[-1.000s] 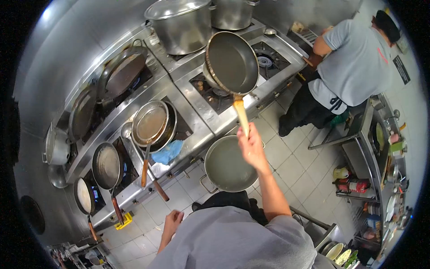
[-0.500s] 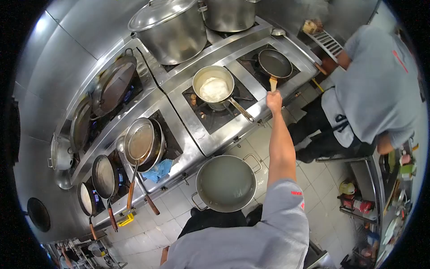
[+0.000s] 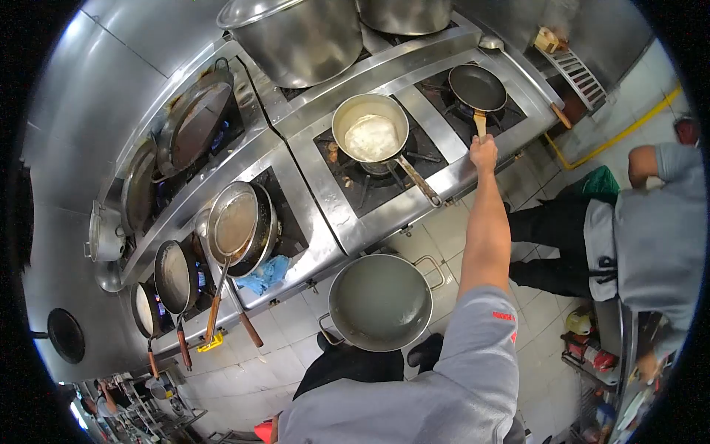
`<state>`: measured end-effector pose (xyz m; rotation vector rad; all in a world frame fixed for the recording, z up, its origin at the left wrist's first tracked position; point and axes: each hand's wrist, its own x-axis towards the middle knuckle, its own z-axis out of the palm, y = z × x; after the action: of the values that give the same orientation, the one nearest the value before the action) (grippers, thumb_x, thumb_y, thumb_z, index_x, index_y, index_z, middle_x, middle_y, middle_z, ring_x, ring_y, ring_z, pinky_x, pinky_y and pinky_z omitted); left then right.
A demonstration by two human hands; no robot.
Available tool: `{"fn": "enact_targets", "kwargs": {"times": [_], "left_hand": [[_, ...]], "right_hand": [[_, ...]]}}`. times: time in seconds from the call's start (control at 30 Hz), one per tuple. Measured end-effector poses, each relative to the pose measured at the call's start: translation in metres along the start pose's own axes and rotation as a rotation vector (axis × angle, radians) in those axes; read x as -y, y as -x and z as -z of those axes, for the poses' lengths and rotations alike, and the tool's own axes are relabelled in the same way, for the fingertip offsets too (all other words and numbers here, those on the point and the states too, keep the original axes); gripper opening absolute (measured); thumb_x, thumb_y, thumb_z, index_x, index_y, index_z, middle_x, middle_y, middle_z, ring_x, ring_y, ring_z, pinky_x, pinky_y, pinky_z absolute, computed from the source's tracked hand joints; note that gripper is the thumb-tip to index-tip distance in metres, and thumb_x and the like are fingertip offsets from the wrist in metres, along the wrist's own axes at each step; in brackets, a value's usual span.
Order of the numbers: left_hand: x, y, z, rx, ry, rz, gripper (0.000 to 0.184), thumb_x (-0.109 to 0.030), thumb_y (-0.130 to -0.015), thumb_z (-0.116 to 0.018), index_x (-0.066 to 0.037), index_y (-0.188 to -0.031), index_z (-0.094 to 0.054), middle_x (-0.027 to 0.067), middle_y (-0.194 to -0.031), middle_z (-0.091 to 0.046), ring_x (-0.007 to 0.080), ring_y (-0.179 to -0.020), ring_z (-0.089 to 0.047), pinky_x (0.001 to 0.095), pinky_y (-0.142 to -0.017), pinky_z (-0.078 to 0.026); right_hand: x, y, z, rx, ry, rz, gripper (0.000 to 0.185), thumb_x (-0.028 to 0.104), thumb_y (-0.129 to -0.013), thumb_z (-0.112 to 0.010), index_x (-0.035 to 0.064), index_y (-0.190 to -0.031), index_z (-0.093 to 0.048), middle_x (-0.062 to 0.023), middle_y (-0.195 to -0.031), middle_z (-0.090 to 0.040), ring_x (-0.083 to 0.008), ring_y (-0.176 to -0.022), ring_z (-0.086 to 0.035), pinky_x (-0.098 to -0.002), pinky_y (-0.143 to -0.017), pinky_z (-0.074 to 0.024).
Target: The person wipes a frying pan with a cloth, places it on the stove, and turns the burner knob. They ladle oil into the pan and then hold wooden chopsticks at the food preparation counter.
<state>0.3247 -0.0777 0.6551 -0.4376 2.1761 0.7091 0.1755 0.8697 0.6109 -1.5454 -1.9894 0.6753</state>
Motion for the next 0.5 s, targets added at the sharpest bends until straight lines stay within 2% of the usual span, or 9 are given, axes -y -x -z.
{"fn": "enact_targets", "kwargs": {"times": [0.17,0.23,0.27,0.33,0.37,0.4,0.43,0.47,0.5], "left_hand": [[0.015,0.001,-0.013,-0.017,0.039,-0.038,0.043,-0.037,-0.087,-0.054,0.005,-0.093,-0.058,0.0195,-0.082,-0.064,0.0260,-0.078,-0.060,0.0366,-0.072,-0.047],[0.031,0.002,-0.021,-0.043,0.046,-0.102,0.043,-0.038,-0.087,-0.054,0.005,-0.094,-0.058,0.0198,-0.083,-0.064,0.0262,-0.079,-0.060,0.0366,-0.073,-0.047],[0.036,0.005,-0.026,-0.062,0.044,-0.140,0.043,-0.038,-0.087,-0.054,0.005,-0.094,-0.058,0.0199,-0.083,-0.064,0.0262,-0.079,-0.060,0.0367,-0.073,-0.047],[0.030,0.008,-0.035,-0.068,0.003,-0.124,0.044,-0.038,-0.087,-0.054,0.005,-0.095,-0.058,0.0202,-0.084,-0.064,0.0264,-0.080,-0.060,0.0367,-0.074,-0.047],[0.018,0.008,-0.034,0.018,0.008,0.034,0.050,-0.041,-0.088,-0.050,0.005,-0.108,-0.053,0.0234,-0.098,-0.061,0.0292,-0.093,-0.058,0.0371,-0.083,-0.045],[0.015,0.010,-0.033,0.057,-0.214,-0.183,0.058,-0.047,-0.088,-0.048,0.005,-0.113,-0.053,0.0233,-0.104,-0.060,0.0324,-0.096,-0.058,0.0382,-0.085,-0.046],[0.020,-0.003,-0.039,0.041,-0.129,0.012,0.059,-0.049,-0.088,-0.048,0.003,-0.113,-0.055,0.0209,-0.105,-0.061,0.0295,-0.097,-0.058,0.0372,-0.086,-0.045],[0.023,-0.015,-0.042,0.042,-0.049,0.195,0.059,-0.051,-0.088,-0.048,0.002,-0.112,-0.057,0.0184,-0.106,-0.062,0.0267,-0.098,-0.058,0.0363,-0.086,-0.045],[0.008,-0.012,-0.038,0.089,-0.028,0.248,0.068,-0.057,-0.086,-0.044,0.003,-0.115,-0.055,0.0202,-0.109,-0.060,0.0289,-0.100,-0.058,0.0381,-0.087,-0.045]], "right_hand": [[-0.011,-0.005,0.005,-0.024,-0.186,0.008,0.042,0.037,-0.077,-0.067,-0.0030,-0.089,-0.060,-0.0218,-0.077,-0.064,-0.0374,-0.080,-0.063,-0.0428,-0.073,-0.0472],[0.016,0.017,0.039,0.079,-0.218,0.104,0.040,0.041,-0.076,-0.070,0.0026,-0.072,-0.059,-0.0060,-0.057,-0.054,-0.0172,-0.055,-0.054,-0.0333,-0.051,-0.0443],[0.021,0.016,0.038,0.244,-0.416,-0.111,0.036,0.041,-0.076,-0.070,0.0077,-0.070,-0.058,0.0011,-0.054,-0.048,-0.0111,-0.048,-0.047,-0.0270,-0.044,-0.0393],[0.016,0.012,0.027,0.323,-0.452,-0.256,0.033,0.039,-0.076,-0.071,0.0100,-0.072,-0.056,0.0028,-0.059,-0.048,-0.0103,-0.047,-0.045,-0.0255,-0.042,-0.0408],[-0.019,-0.010,0.005,0.325,-0.508,-0.229,0.035,0.042,-0.075,-0.072,0.0107,-0.075,-0.056,0.0024,-0.061,-0.050,-0.0102,-0.047,-0.046,-0.0248,-0.041,-0.0414],[-0.016,0.000,0.013,0.404,-0.540,-0.191,0.039,0.045,-0.074,-0.071,0.0106,-0.081,-0.055,0.0012,-0.061,-0.050,-0.0106,-0.047,-0.046,-0.0240,-0.040,-0.0416],[-0.029,-0.011,0.011,0.498,-0.459,-0.223,0.042,0.048,-0.074,-0.071,0.0104,-0.084,-0.055,-0.0003,-0.061,-0.051,-0.0109,-0.047,-0.047,-0.0249,-0.040,-0.0424],[-0.025,-0.003,0.013,0.397,-0.431,-0.262,0.040,0.048,-0.074,-0.071,0.0108,-0.082,-0.056,-0.0010,-0.061,-0.050,-0.0111,-0.047,-0.047,-0.0243,-0.041,-0.0434],[-0.034,-0.007,0.012,0.422,-0.486,-0.313,0.041,0.047,-0.074,-0.071,0.0092,-0.083,-0.056,-0.0001,-0.062,-0.050,-0.0121,-0.052,-0.050,-0.0237,-0.045,-0.0460]]}}
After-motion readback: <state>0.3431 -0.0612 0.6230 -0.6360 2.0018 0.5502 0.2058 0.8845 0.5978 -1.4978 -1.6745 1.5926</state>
